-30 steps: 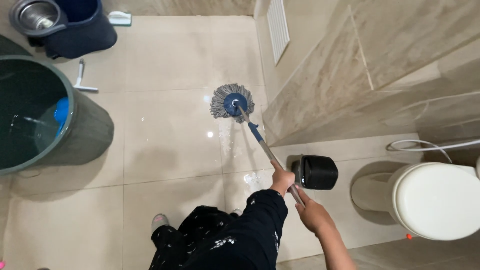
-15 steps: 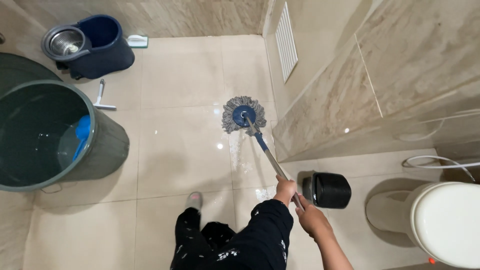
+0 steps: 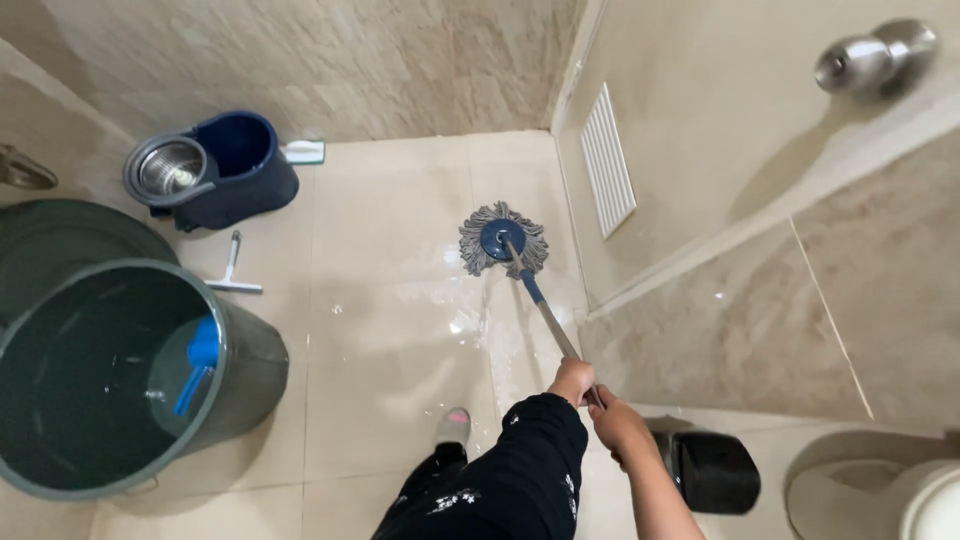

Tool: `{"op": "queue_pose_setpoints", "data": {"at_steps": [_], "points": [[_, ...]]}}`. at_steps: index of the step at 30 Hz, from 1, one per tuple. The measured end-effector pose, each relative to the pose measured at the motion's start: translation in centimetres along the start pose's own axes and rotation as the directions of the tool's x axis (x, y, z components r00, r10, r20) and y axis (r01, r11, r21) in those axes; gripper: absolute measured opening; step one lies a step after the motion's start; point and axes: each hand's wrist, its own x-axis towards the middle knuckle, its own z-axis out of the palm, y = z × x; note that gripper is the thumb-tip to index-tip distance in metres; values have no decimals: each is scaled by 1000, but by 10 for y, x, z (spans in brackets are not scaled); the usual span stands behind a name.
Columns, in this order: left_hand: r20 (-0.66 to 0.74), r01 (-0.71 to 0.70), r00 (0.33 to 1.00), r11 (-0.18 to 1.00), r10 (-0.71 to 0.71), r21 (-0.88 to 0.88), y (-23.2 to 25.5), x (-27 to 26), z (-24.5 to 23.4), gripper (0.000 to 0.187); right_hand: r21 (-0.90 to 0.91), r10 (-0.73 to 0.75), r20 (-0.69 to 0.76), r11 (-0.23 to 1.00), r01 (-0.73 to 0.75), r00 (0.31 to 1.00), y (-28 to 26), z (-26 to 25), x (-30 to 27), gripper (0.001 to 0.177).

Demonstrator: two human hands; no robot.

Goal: The recorder mops the bathroom floor, preparing the cleaning solution and water first.

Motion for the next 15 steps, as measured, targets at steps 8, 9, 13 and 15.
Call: {"op": "queue_pose_setpoints", "data": {"at_steps": [8,9,13,15], "points": [[-5,-70,998,995,70,66,138,23,-45,28,-98,-121,-61,989,115,991,-121,-24,86,51],[2,-101,995,991,101,87,148,27,-49,27,-153,-151,-88,979,136,985,-132,-25,97,47],[38,-131,990,990,133,-61,166,63,-62,22,-227,-170,-98,963,145,981,-168,-32,116,47],[99,-136,985,990,140,-47,172,67,-66,30,-319,-188,-148,938,133,971,-172,-32,118,54]]}}
